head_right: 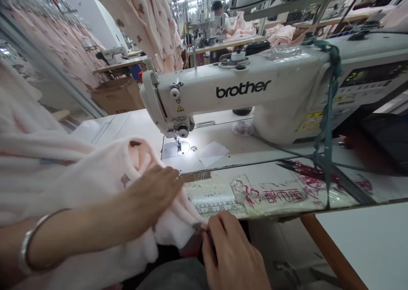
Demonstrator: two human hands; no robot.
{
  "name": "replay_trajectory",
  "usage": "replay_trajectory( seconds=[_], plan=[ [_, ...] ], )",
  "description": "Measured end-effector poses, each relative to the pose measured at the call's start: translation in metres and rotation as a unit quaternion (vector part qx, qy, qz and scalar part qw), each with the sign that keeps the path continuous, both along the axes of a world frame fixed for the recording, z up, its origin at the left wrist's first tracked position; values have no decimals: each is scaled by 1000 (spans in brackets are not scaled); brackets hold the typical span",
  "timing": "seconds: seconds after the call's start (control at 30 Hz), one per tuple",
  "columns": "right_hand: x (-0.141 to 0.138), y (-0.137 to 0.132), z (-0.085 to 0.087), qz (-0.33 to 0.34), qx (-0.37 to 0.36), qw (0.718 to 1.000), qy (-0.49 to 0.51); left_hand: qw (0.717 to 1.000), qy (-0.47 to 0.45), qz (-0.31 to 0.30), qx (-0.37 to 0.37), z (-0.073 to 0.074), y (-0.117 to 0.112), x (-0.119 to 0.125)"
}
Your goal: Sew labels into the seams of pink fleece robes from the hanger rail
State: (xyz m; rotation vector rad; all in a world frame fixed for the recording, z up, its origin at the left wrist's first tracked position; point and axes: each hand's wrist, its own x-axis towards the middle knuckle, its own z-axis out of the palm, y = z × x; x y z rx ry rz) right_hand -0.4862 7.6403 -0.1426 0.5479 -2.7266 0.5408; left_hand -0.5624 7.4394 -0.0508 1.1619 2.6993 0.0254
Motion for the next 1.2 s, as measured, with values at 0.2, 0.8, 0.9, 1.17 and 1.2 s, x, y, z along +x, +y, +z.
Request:
replay_trajectory(
  seconds=[0.2, 0.8, 0.9, 1.17, 1.2],
  plan=[
    [-42, -12, 19, 34, -13, 999, -33, 990, -91, -58, 92, -29, 2, -32],
    [-126, -25, 63, 127, -201, 884, -402, 971, -167, 91, 148, -11, -51, -64],
    [-128, -27, 63, 114, -252, 862, -425, 975, -145, 97, 137, -8, -45, -62],
    [-134, -20, 73, 126, -286, 814, -490, 952, -227, 94, 181, -3, -29, -61],
    [-134, -19, 74, 128, -281, 815, -491, 946, -243, 104, 189, -3, -30, -62]
  ],
)
